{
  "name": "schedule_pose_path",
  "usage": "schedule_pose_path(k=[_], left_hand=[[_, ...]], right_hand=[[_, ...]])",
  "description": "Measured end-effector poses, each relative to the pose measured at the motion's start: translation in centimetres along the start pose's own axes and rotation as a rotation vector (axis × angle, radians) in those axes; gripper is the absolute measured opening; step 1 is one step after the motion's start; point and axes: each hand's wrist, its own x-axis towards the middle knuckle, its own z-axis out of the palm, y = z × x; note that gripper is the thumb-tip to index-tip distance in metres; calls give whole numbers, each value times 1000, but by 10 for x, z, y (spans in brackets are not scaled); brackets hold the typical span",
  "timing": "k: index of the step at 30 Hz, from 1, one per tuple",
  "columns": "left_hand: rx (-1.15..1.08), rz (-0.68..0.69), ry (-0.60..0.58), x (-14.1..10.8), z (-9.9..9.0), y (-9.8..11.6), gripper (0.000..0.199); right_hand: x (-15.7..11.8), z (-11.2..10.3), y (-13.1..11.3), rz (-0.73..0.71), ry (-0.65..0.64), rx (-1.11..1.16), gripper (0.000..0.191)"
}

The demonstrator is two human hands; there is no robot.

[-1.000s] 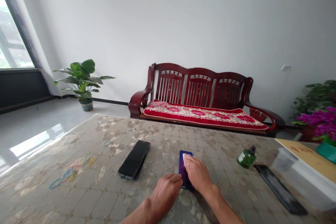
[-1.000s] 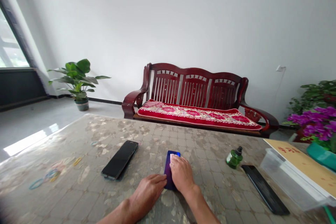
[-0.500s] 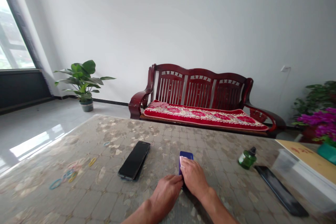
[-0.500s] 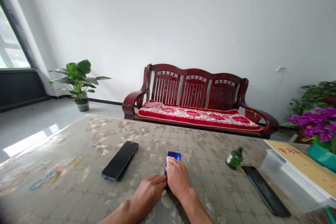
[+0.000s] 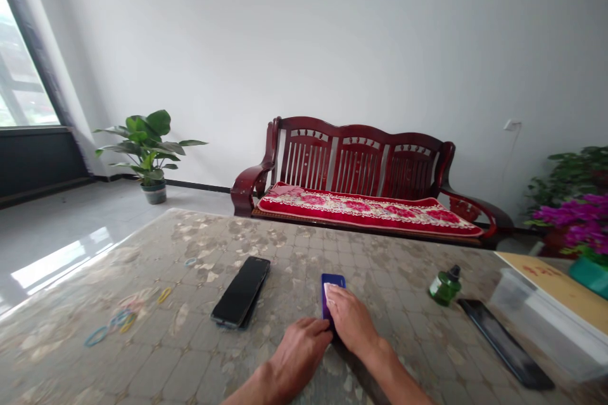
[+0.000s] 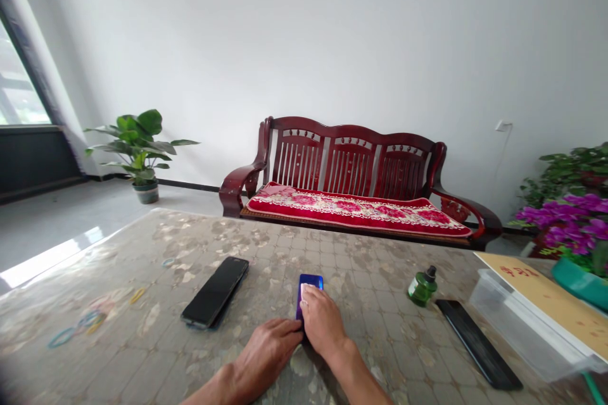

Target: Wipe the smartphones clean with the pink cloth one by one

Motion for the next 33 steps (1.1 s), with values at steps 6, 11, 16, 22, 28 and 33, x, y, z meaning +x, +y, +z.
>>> schedule_pose_path(k=[6,11,16,22,28,33], left_hand=[[-78,79,-48,0,-5,1,14],[-146,188,-99,1,-3,3,16],[-179,231,-18,0,-4,5,19],[-126,24,315,1,-10,-5,26],[206,-369,255,6,7,-25,59],[229,-460,46,9,8,-21,56]], right_hand=[[17,-9,-7,-112,-60,73,43],[21,-6,-16,-263,-106,111,39],[19,-1,-20,-265,-80,119,39],[9,-6,-9,-76,0,201,42],[-16,11,2,55,157,302,41],[-14,19,2,44,187,347,40]])
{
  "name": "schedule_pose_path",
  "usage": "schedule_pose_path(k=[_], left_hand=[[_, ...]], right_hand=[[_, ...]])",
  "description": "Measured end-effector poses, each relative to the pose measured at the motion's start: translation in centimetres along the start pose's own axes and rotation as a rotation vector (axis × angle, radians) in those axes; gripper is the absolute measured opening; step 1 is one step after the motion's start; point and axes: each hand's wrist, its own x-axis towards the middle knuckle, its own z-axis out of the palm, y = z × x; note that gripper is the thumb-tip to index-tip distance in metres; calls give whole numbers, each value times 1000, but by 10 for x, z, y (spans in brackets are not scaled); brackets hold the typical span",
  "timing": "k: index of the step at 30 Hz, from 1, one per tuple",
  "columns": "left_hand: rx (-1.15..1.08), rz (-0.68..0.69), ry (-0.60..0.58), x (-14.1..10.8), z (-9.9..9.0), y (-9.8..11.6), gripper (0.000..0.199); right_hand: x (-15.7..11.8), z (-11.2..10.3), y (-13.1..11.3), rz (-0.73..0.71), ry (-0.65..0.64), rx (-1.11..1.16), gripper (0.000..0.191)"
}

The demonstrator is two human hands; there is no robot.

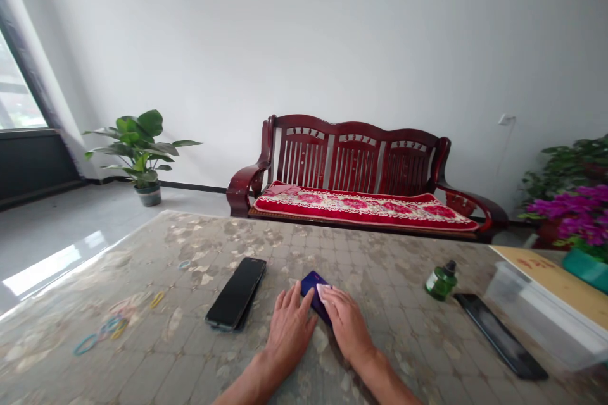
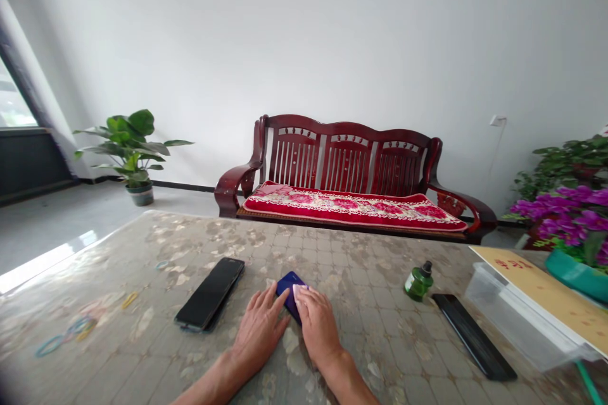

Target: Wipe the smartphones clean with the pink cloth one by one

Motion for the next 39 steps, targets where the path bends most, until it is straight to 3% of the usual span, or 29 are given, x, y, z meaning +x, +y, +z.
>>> schedule_pose_path(k=[5,12,25,30,32,34,36,39], left_hand=[[-52,-2,-79,2,-16,2,45],[-11,-75,-111,15,-14,-3,56],[-95,-145,-57,9,-23,-3,50],[-79,-116,-121,-3,-36,-2,18],[-92,-84,-94,-4,-38,-4,11],[-100,-47,-21,-1,-36,-8,19],[-111,-12,6,7,-31,-13,40],[-135,-7,-110,20,-23,-21,74]], right_hand=[[13,3,6,8,14,129,39],[18,4,11,28,12,198,36],[35,0,13,3,-27,159,38],[54,-7,16,-120,-144,171,38],[60,-8,17,-137,-164,156,39],[63,-8,17,-150,-172,136,40],[63,-8,17,-173,-182,137,39],[61,-9,16,-209,-191,150,38]])
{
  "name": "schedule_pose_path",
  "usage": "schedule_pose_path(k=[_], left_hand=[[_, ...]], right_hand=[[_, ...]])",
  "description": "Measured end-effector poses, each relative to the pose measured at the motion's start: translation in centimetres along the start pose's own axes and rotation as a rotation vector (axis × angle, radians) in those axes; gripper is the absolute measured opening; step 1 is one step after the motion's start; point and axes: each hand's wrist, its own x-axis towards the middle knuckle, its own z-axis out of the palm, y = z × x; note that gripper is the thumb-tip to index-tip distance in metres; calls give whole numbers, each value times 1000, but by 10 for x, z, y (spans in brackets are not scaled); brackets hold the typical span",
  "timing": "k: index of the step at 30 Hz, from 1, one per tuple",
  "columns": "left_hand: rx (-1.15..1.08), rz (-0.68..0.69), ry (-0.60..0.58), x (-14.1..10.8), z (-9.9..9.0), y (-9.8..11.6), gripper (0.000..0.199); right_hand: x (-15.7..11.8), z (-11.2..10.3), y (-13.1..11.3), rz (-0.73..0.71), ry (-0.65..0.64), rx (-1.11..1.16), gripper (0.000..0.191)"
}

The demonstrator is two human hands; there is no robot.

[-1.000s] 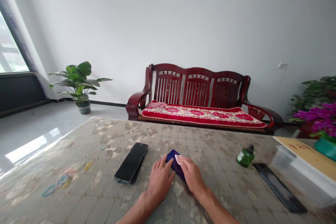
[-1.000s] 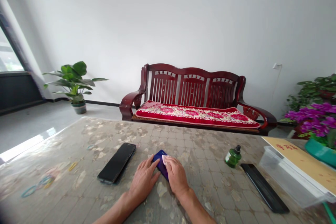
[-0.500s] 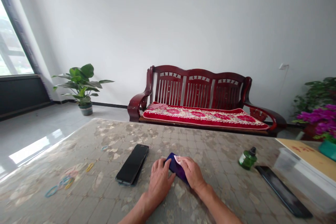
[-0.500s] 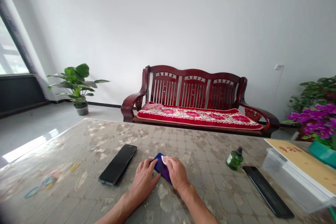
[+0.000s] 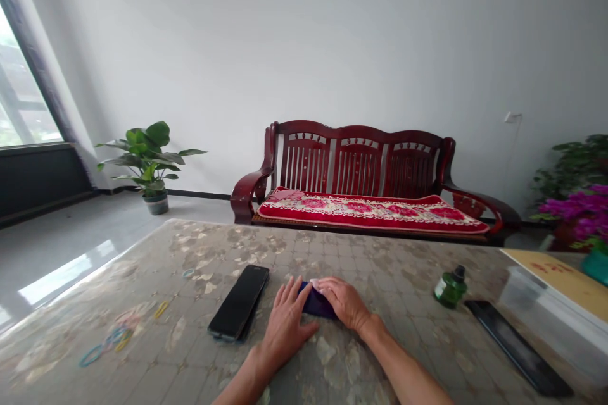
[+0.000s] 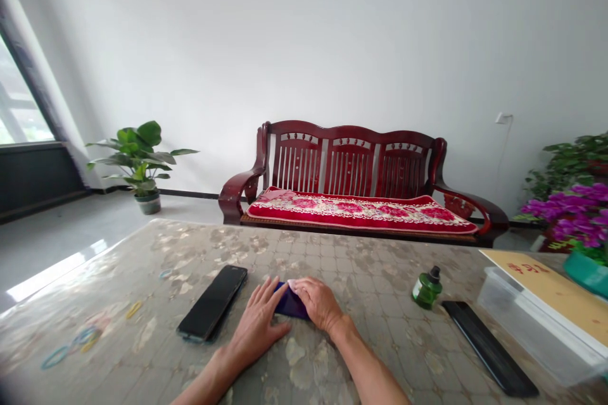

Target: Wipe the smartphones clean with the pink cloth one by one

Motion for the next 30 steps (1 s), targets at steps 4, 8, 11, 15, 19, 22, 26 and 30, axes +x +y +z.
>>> schedule_pose_path(k=[4,8,11,15,19,22,26,30], left_hand=[[-36,55,-142,7,0,-7,81],[-53,91,-155,6,-2,-9,82],[-58,107,-139,6,-3,-9,81],[-60,142,-82,2,-8,-6,73],[-18,91,-45,-8,-14,3,66],[40,5,-1,-14,-12,13,63],[109,-101,30,-17,-4,25,60],[163,-146,6,-20,0,35,57]], right_hand=[[-3,1,1,-17,16,5,37],[-7,3,3,-44,19,20,37],[-10,4,-1,-72,-15,9,36],[-14,5,-10,-64,-41,-57,37],[-19,3,-11,-8,25,-115,37],[-28,-2,-11,-6,83,-217,36],[-46,-1,-16,-111,46,-381,34],[-63,13,-21,-148,9,-478,41]])
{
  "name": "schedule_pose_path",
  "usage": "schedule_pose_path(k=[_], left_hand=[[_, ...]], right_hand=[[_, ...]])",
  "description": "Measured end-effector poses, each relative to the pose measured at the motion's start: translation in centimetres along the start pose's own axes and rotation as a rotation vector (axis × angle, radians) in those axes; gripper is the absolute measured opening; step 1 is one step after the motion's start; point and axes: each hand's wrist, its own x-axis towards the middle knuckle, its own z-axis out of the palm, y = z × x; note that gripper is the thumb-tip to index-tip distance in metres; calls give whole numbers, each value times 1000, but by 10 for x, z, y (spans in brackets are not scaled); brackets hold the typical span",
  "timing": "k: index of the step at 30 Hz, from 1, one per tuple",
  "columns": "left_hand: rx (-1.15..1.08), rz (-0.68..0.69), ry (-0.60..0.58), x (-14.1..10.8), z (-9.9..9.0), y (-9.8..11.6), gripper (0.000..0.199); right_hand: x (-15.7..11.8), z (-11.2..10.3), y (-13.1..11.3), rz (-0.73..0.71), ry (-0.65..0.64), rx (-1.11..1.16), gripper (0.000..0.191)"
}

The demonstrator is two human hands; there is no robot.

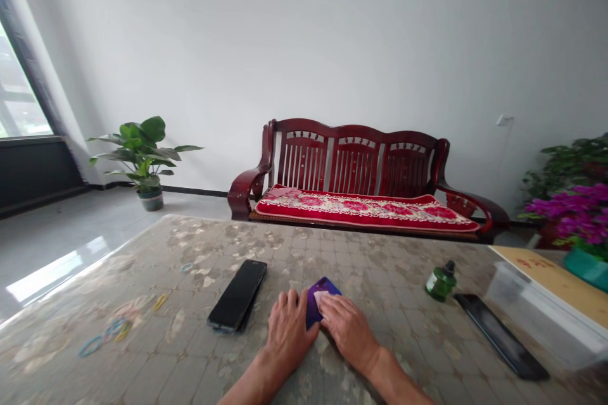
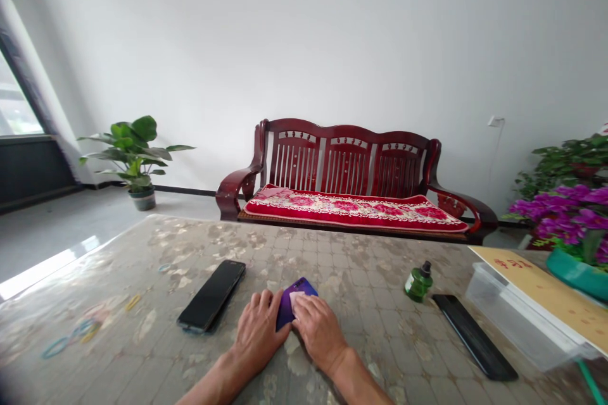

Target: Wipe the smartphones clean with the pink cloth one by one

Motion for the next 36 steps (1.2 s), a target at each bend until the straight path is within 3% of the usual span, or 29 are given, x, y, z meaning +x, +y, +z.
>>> schedule_pose_path(k=[6,12,17,21,28,36], left_hand=[[-32,45,-98,-19,-7,13,59],[-147,211,-252,-31,-3,21,64],[-174,286,-288,-22,-2,20,55],[-159,323,-254,-19,-11,18,43],[-164,410,-161,-18,-11,12,27],[-142,428,-161,-20,-6,13,29]], right_hand=[[4,5,3,135,38,-9,42],[16,-6,15,320,1,-21,39],[0,-3,-2,254,9,7,42],[-4,-3,-3,233,-4,3,42],[26,-4,20,317,-10,-23,41],[-8,-2,-3,258,13,-16,41]])
